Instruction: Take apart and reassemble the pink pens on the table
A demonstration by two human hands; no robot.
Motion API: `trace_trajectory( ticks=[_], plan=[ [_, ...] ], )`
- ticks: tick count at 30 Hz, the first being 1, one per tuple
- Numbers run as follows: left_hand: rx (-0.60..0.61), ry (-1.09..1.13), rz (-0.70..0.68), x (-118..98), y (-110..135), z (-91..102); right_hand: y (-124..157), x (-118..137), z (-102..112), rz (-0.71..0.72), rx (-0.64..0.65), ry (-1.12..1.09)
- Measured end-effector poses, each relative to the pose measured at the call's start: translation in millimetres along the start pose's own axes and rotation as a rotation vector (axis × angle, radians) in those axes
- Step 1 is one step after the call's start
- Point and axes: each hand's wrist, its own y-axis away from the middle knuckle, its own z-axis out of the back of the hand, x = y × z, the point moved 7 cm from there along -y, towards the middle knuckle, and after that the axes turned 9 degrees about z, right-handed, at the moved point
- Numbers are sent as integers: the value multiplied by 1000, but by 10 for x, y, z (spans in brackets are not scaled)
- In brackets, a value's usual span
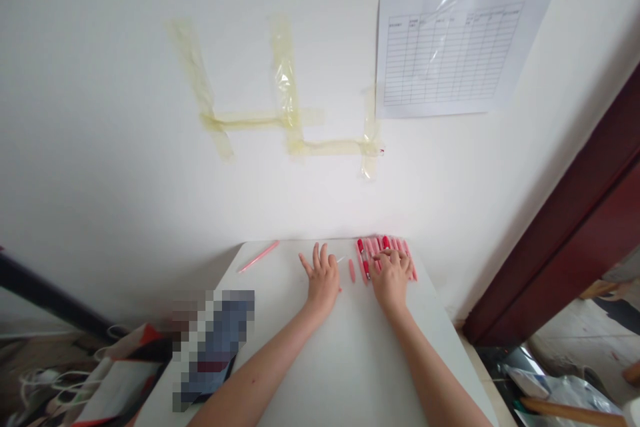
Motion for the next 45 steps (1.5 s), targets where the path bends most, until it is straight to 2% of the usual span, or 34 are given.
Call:
trace_trajectory(
  ticks=[7, 13, 17, 24, 45],
  plan=[
    [-69, 46, -2, 41, 4, -7, -14, 28, 42, 36, -35, -40],
    [-151, 168, -13, 146, -45, -8, -25, 169, -1, 183, 9, -169],
    [-131, 273, -88, 210, -31, 17, -20, 275, -1, 251, 31, -223],
    [-139, 319, -83, 311, 68, 118, -19, 399, 37, 301, 68, -275],
    [-157, 282, -136, 286, 128, 143, -10, 504, 59, 370, 109, -242]
  ],
)
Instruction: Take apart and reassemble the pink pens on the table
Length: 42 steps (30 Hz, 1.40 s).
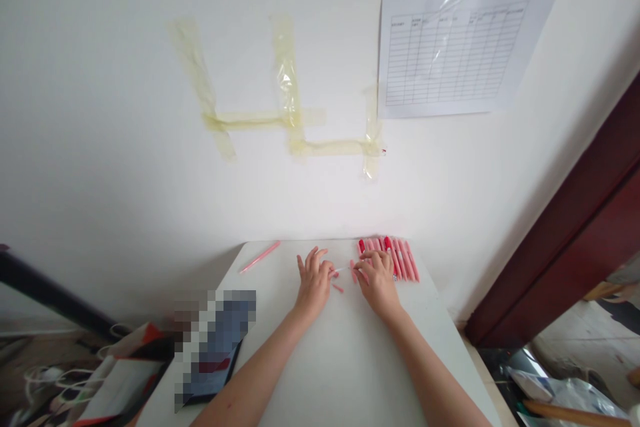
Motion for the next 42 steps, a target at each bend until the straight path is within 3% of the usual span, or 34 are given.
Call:
trace_trajectory(
  ticks=[19, 32, 42],
  plan=[
    [73, 61, 39, -28, 36, -71, -17, 76, -60, 50, 29, -19],
    [15, 85, 214, 206, -28, -11, 64, -43, -111, -55, 19, 143],
    [10, 85, 226, 280, -47, -46, 77, -15, -195, -40, 67, 145]
  ],
)
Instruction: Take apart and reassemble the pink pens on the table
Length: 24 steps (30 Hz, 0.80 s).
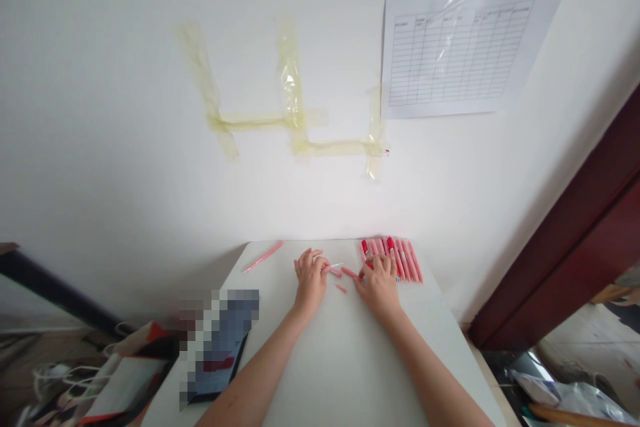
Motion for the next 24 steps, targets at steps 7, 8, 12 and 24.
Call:
trace_trajectory(
  ticks=[7, 8, 12, 24],
  plan=[
    [5, 13, 28, 33, -20, 10, -1, -89, 50, -16, -39, -41],
    [5, 14, 33, 42, -26, 12, -1, -117, 62, -20, -51, -48],
    [15, 26, 55, 76, -51, 18, -4, -216, 83, -18, -73, -69],
    [29, 53, 54, 44, -61, 67, -41, -175, 147, 3, -73, -97]
  ],
)
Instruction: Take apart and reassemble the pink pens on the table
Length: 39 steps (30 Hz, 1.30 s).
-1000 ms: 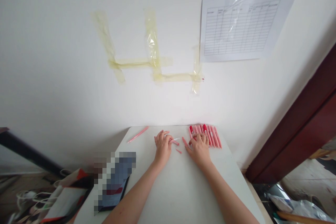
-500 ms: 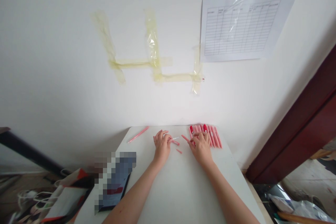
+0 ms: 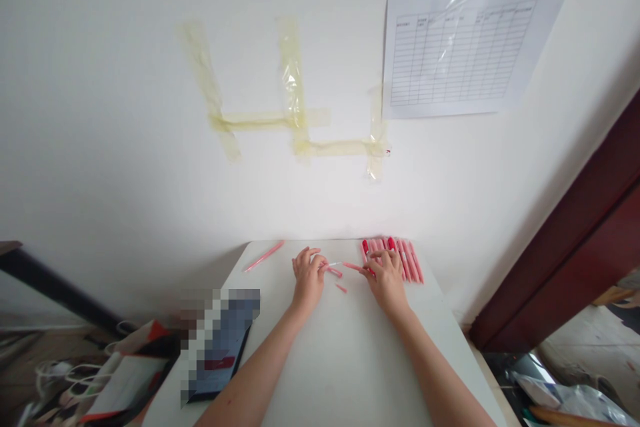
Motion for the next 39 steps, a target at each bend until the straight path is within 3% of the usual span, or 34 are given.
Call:
trace_trajectory(
  ticks=[12, 25, 39],
  plan=[
    [69, 17, -75, -62, 28, -31, 8, 17, -16, 1, 8, -49],
    [123, 80, -146, -151, 41, -30, 7, 137, -122, 89, 121, -103],
    [20, 55, -60, -41, -33, 68, 22, 19, -89, 6, 36, -106]
  ],
)
